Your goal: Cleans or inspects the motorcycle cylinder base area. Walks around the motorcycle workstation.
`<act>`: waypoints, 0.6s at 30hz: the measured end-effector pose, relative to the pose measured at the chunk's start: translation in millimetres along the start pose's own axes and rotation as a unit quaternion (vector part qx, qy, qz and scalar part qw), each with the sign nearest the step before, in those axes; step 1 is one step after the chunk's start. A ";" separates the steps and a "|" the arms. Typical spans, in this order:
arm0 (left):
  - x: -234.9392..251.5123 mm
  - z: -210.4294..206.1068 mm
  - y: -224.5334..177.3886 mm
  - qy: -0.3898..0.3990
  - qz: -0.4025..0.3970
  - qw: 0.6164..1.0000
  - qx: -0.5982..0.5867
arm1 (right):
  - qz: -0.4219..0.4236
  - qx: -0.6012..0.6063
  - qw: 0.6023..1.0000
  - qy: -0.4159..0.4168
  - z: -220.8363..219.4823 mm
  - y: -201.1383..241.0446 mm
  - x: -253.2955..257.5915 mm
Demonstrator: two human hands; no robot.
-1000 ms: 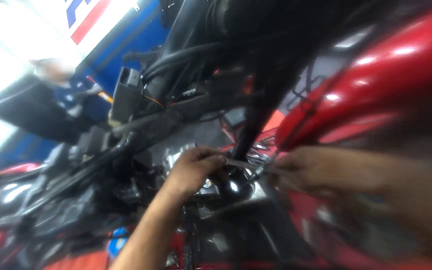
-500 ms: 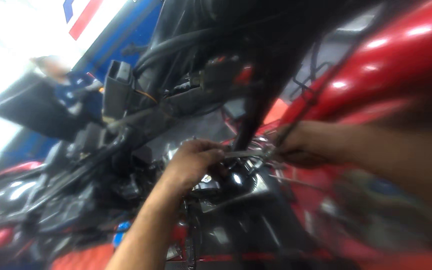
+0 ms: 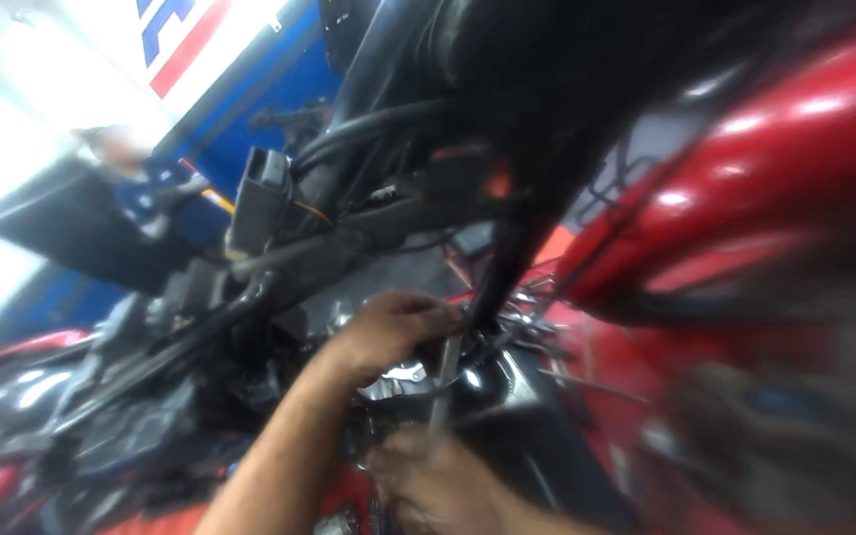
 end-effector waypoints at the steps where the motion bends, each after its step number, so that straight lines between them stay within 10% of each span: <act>1: -1.8 -1.9 -1.3 0.003 -0.006 1.000 -0.005 | -0.025 -0.033 0.999 -0.017 10.4 1.4 -10.6; 10: -6.2 -7.2 11.6 -0.061 -0.041 0.996 -0.056 | -0.306 -0.265 0.913 0.054 104.0 48.3 -91.4; 18: -11.9 -10.2 12.1 -0.111 -0.027 0.992 -0.054 | -0.255 -0.343 0.903 -0.037 156.3 144.8 -93.4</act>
Point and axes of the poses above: each hand's wrist, its own x-axis towards the middle knuckle, its own z-axis out of the back of the hand, y = z × x, the point moved 8 cm from there along x, towards the middle knuckle, and after that the axes turned 12 degrees about y, right-handed, at the moved point
